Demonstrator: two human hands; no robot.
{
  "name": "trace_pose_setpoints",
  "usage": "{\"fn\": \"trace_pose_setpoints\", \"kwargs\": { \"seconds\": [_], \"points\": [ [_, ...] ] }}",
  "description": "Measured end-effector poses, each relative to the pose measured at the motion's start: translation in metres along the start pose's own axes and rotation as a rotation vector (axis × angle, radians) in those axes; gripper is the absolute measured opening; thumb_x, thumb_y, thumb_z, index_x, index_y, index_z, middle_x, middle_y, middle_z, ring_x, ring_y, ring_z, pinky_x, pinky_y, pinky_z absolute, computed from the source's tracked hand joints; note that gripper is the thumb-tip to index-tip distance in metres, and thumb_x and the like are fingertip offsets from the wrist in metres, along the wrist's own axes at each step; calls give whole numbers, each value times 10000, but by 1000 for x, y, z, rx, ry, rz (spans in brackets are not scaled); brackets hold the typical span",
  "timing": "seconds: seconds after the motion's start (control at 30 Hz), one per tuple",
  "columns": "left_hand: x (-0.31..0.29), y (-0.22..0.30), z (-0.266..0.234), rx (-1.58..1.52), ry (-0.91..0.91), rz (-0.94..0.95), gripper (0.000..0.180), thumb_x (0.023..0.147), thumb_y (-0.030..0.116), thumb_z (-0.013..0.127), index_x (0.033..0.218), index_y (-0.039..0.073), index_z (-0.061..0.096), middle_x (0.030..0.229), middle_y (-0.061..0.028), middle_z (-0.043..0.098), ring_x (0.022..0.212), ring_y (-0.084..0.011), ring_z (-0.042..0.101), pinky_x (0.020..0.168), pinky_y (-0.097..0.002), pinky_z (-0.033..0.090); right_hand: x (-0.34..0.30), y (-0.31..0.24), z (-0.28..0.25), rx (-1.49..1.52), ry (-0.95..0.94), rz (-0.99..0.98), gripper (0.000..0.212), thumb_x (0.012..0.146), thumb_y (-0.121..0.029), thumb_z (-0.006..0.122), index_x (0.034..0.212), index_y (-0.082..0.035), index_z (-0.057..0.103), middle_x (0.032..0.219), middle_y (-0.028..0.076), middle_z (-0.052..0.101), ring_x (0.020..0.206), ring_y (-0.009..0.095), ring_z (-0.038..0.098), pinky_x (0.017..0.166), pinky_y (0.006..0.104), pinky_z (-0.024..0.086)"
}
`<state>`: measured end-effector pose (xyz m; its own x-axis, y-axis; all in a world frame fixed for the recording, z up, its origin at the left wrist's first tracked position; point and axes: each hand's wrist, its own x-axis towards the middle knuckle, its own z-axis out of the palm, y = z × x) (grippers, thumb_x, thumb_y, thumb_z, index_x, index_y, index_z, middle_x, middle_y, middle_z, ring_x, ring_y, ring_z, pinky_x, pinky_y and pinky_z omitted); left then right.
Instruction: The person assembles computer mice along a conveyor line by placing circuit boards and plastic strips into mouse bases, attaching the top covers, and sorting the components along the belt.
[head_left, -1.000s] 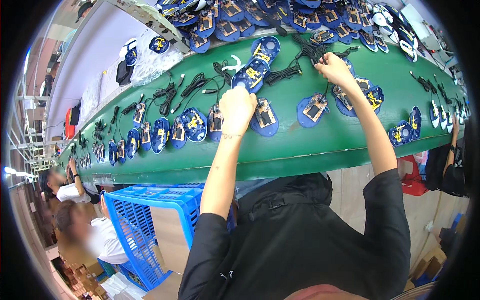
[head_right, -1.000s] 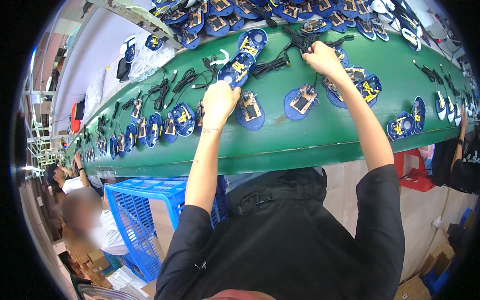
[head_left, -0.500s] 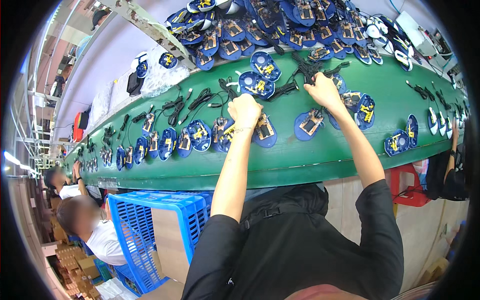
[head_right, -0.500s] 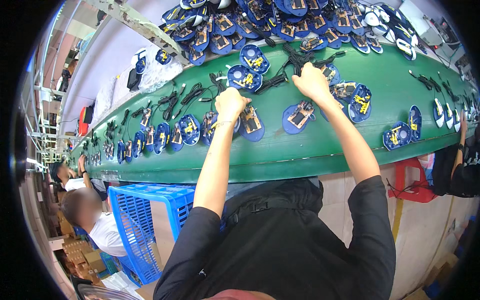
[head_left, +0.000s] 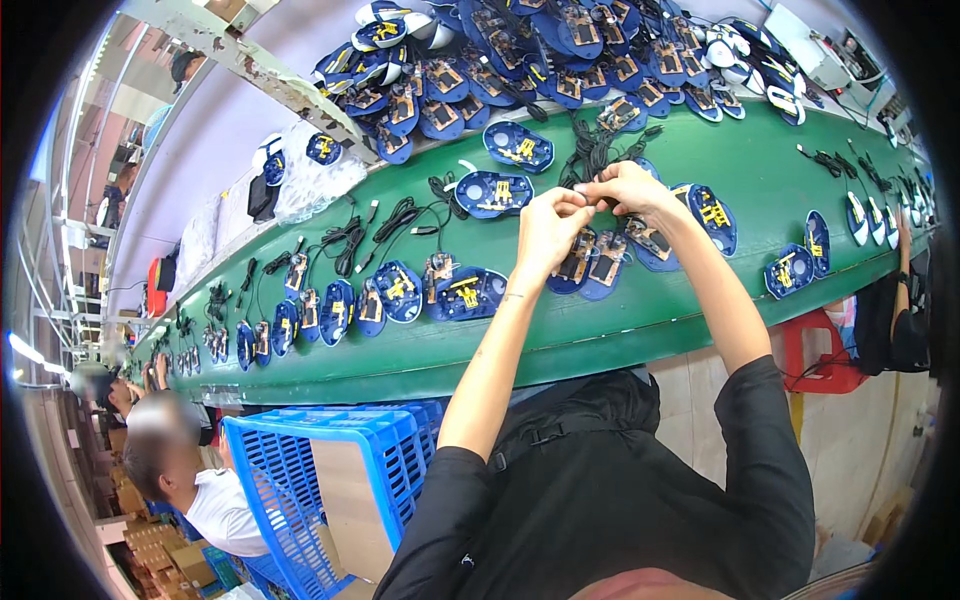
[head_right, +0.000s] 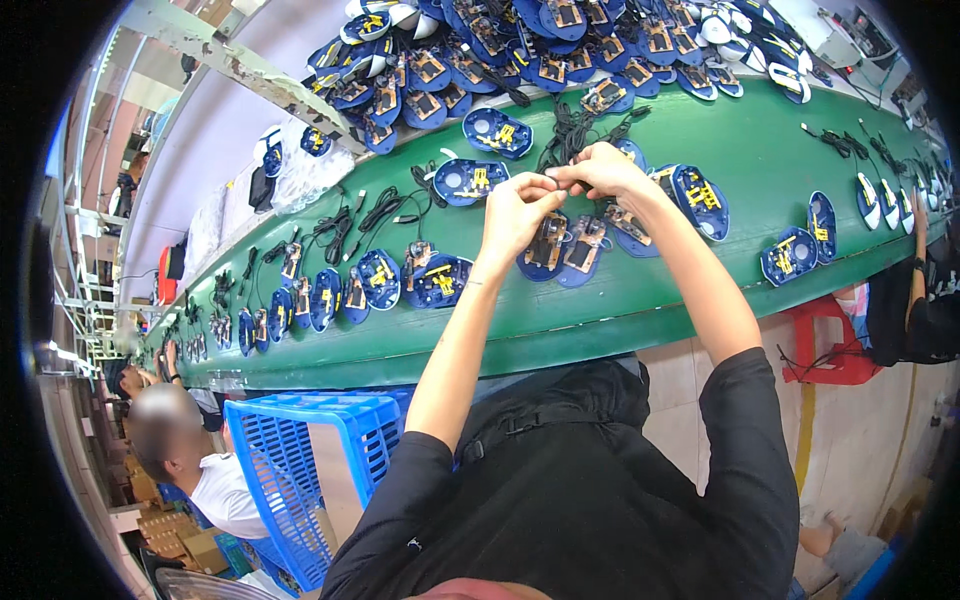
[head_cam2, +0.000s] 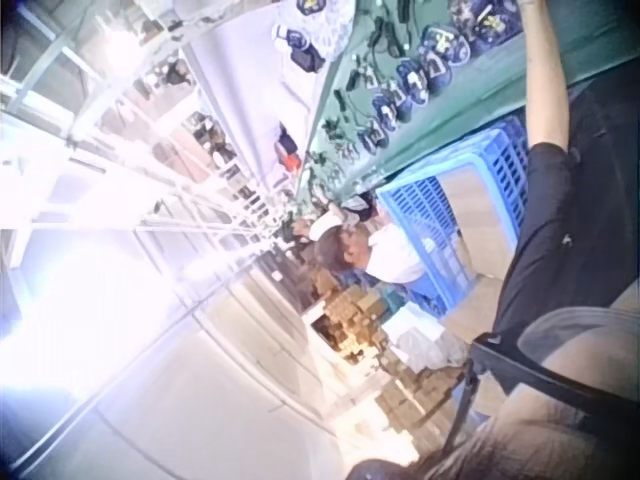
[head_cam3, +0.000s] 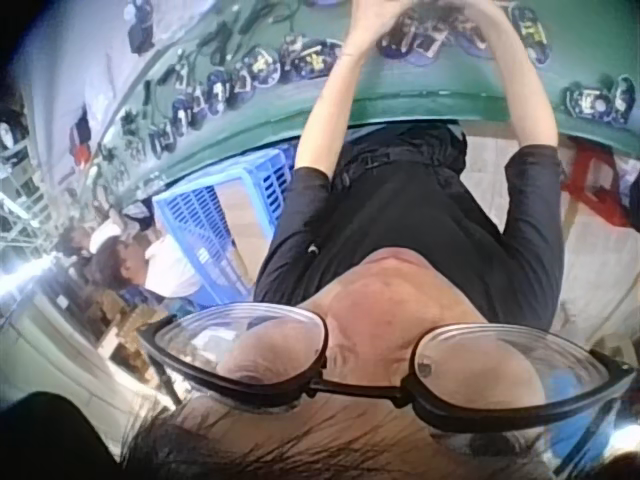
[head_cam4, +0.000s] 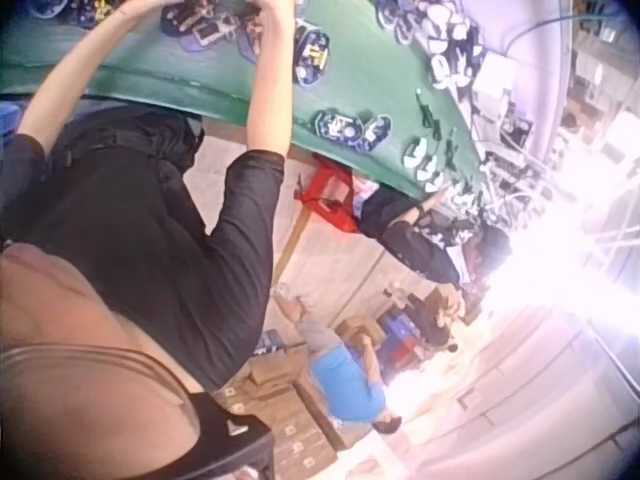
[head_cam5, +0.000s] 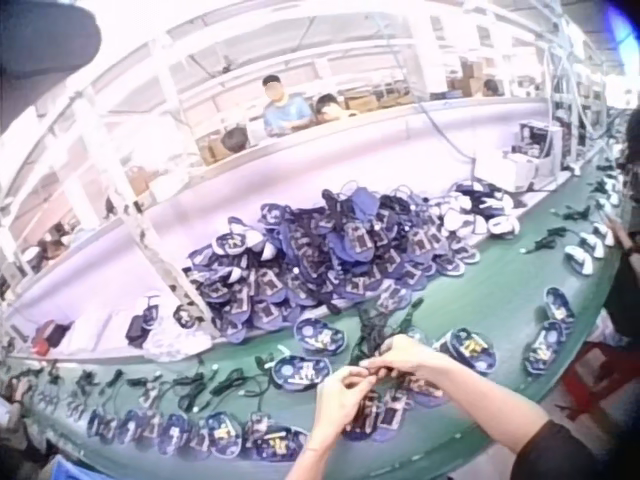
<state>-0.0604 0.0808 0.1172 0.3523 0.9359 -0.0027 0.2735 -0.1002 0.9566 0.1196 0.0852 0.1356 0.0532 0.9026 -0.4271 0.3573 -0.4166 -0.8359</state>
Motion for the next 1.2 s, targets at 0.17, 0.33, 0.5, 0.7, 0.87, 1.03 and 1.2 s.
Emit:
{"fn": "trace_pose_setpoints", "kwargs": {
  "seconds": [0.17, 0.33, 0.5, 0.7, 0.87, 1.03, 1.2],
  "points": [
    [-3, 14, -2, 117, -38, 192, 174, 804, 148, 745, 902, 4, 731, 821, -110, 727, 725, -162, 691, 687, -279, 526, -2, 4, -2, 269, -192, -27, 301, 872, -328, 716, 947, -55, 616, 819, -22, 580, 736, 58, 547, 625, 195, 454],
    [-12, 9, -10, 328, -42, 334, 194, 814, 195, 740, 928, 39, 748, 839, -126, 723, 750, -239, 688, 717, -323, 529, -19, -2, 1, 212, -128, -117, 211, 896, -239, 691, 958, -61, 596, 834, 16, 649, 735, 70, 623, 619, 203, 490],
    [-8, 3, -41, 346, 98, 465, 221, 787, 162, 733, 986, 67, 742, 981, -101, 721, 912, -265, 668, 845, -359, 518, -35, -13, -9, 256, 56, -143, 212, 883, -164, 684, 1016, -20, 603, 863, 53, 689, 717, 86, 641, 602, 207, 489],
    [32, -40, -92, 894, 31, 524, 641, 731, 91, 692, 1348, 82, 520, 1386, -183, 515, 1300, -350, 470, 1093, -420, 384, -59, -56, -28, 222, 218, -226, 165, 881, -187, 676, 916, -32, 631, 846, 64, 695, 708, 101, 659, 637, 215, 510],
    [33, -61, -97, 984, 43, 485, 570, 735, 66, 687, 1292, 87, 567, 1402, -173, 499, 1321, -344, 449, 1079, -426, 395, -52, -90, -46, 250, 256, -334, 183, 899, -205, 675, 932, -25, 657, 887, 55, 701, 754, 84, 659, 697, 207, 535],
    [29, -51, -98, 817, 85, 530, 477, 673, 7, 675, 1145, 62, 626, 1231, -140, 552, 1224, -319, 495, 989, -421, 444, -46, -146, -61, 180, 306, -501, 198, 902, -202, 678, 967, -15, 671, 927, 60, 703, 784, 81, 653, 740, 209, 533],
    [26, -46, -107, 797, 91, 512, 468, 678, 42, 709, 1136, 78, 618, 1200, -130, 544, 1178, -324, 505, 998, -407, 455, -3, -213, -67, 337, 332, -525, 137, 906, -143, 640, 929, -8, 642, 913, 96, 704, 759, 140, 670, 683, 257, 547]
  ]
}}
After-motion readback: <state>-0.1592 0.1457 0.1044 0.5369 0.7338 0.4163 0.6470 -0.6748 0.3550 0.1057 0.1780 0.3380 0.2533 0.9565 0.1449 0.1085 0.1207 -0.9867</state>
